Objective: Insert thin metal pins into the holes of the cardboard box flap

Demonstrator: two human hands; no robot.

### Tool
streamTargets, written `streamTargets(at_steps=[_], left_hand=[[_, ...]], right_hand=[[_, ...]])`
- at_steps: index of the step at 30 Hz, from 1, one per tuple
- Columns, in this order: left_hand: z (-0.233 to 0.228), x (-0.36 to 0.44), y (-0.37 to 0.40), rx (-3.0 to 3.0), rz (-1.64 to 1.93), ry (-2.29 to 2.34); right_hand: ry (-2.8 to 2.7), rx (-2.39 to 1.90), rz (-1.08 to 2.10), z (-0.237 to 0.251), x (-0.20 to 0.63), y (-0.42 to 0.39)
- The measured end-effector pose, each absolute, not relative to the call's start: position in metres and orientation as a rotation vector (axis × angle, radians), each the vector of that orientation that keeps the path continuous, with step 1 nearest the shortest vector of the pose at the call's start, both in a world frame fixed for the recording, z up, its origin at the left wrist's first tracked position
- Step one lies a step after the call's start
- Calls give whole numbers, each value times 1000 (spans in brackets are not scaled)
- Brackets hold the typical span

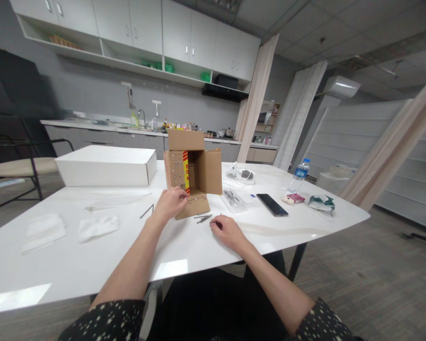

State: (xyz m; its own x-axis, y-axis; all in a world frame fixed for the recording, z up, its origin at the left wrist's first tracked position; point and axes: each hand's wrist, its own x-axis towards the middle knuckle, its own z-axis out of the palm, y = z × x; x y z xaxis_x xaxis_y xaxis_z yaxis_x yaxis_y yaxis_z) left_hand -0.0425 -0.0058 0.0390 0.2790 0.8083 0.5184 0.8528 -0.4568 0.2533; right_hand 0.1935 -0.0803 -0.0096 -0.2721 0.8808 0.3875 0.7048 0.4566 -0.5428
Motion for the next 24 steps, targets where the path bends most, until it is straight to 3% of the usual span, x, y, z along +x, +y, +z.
streamTargets(at_steps=[5, 24], left_hand=[[32, -46, 0, -2512, -821, -1635], [28, -47, 3, -2642, -969, -1592]], right_hand=[[-2054, -1318, 348, -11, 194, -80], [-2062, -1317, 332, -11, 193, -79]])
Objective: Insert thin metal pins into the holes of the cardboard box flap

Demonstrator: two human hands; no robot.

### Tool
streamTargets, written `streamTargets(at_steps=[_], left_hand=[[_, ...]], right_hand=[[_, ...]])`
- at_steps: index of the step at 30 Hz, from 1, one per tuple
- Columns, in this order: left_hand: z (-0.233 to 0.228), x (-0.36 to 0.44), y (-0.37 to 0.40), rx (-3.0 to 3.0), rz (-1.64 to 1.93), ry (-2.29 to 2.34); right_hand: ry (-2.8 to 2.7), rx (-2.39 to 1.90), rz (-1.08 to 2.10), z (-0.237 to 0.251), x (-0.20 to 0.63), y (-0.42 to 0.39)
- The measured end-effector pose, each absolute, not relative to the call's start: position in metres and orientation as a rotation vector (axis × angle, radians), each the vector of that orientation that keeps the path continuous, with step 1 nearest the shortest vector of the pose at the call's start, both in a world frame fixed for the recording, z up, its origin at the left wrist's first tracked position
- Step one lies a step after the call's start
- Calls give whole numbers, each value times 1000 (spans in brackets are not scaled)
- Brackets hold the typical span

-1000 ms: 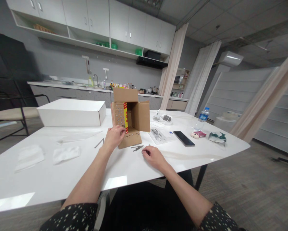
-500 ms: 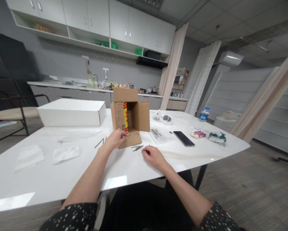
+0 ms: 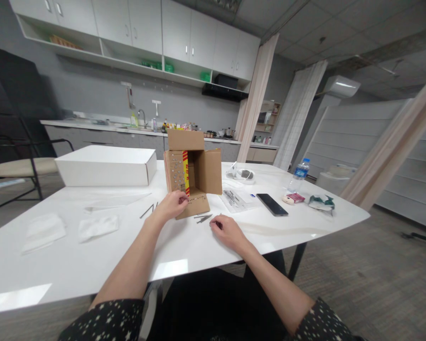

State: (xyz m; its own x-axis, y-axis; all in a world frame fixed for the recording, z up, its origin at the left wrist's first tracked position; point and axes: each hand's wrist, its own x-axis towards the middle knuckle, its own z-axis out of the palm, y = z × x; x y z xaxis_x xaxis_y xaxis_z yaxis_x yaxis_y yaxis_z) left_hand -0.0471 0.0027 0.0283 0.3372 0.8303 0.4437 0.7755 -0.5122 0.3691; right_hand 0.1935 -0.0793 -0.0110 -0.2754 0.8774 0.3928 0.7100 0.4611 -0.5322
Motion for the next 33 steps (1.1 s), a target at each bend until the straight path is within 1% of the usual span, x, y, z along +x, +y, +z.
streamTargets(at_steps=[11, 14, 19, 24, 33], left_hand=[[25, -46, 3, 2566, 865, 1752], [26, -40, -1, 2610, 824, 1701], [28, -23, -11, 2725, 670, 1490], [22, -8, -18, 2776, 607, 1417], [12, -4, -16, 2707, 437, 1500]], right_hand=[[-2056, -1320, 343, -11, 193, -80], [-2057, -1319, 350, -10, 193, -80], [-2059, -1307, 346, -11, 193, -79], [-2061, -1304, 341, -12, 193, -79], [-2071, -1307, 333, -10, 192, -79]])
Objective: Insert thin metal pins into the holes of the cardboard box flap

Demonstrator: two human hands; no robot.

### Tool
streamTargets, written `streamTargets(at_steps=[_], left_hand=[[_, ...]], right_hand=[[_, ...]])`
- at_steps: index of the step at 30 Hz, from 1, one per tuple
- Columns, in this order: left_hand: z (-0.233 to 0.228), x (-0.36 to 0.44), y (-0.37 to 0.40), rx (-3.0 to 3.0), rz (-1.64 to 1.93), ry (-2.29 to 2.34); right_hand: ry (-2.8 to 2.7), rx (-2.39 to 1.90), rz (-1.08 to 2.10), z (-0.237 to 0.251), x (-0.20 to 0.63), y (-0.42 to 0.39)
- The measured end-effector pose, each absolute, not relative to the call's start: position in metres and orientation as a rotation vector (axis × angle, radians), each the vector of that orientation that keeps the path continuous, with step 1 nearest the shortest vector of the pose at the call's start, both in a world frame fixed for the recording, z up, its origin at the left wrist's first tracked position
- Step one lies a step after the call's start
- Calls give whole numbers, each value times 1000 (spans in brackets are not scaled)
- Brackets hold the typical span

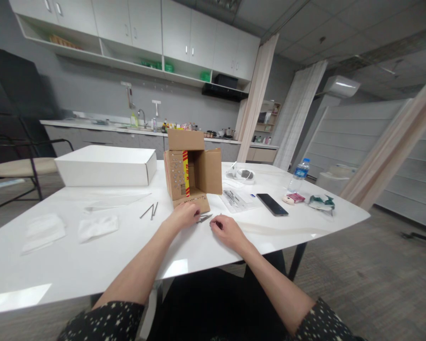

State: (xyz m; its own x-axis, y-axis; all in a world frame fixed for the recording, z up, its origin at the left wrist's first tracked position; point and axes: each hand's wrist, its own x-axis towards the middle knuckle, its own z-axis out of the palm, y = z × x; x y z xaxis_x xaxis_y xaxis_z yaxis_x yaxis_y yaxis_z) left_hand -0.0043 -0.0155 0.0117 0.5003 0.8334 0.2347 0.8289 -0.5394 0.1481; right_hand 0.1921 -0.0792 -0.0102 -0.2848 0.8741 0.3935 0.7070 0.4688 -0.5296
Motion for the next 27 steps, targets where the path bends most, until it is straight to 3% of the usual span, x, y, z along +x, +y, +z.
streamTargets(at_steps=[27], left_hand=[[8, -3, -12, 2715, 425, 1565]], right_hand=[[-2064, -1292, 319, -14, 193, -77]])
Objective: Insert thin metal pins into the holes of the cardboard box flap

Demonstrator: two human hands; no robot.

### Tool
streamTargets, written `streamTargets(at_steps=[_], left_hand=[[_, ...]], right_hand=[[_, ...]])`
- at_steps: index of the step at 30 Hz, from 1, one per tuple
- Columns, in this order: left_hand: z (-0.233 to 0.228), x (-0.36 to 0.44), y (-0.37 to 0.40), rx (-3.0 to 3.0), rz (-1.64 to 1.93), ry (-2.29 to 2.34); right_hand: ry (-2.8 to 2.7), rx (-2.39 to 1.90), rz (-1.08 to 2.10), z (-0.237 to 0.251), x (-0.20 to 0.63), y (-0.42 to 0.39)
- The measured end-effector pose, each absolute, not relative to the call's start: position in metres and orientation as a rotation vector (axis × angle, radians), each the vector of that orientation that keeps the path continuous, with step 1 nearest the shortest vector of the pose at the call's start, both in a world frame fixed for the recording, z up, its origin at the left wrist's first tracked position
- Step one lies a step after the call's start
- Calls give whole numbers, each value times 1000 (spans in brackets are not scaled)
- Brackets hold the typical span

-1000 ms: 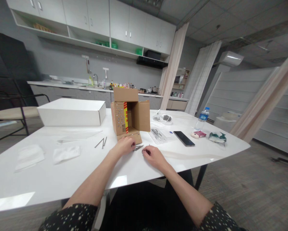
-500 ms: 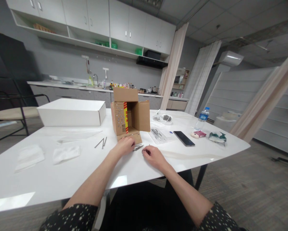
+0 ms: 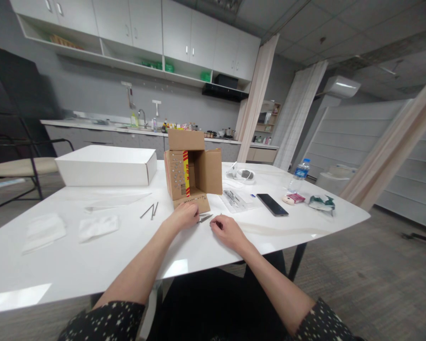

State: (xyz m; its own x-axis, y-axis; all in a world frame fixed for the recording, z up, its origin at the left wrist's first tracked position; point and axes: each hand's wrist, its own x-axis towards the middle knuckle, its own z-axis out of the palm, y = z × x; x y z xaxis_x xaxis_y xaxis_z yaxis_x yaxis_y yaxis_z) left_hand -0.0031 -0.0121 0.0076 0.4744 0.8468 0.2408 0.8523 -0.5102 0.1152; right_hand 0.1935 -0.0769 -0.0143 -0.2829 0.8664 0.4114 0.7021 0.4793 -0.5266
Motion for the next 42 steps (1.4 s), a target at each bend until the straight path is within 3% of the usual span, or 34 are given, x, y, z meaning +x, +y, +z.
streamTargets(at_steps=[22, 42], left_hand=[[28, -21, -7, -2459, -918, -1593], [41, -36, -12, -2250, -892, -1919]], right_hand=[[-2060, -1304, 325, -11, 193, -79], [-2058, -1324, 346, -8, 192, -81]])
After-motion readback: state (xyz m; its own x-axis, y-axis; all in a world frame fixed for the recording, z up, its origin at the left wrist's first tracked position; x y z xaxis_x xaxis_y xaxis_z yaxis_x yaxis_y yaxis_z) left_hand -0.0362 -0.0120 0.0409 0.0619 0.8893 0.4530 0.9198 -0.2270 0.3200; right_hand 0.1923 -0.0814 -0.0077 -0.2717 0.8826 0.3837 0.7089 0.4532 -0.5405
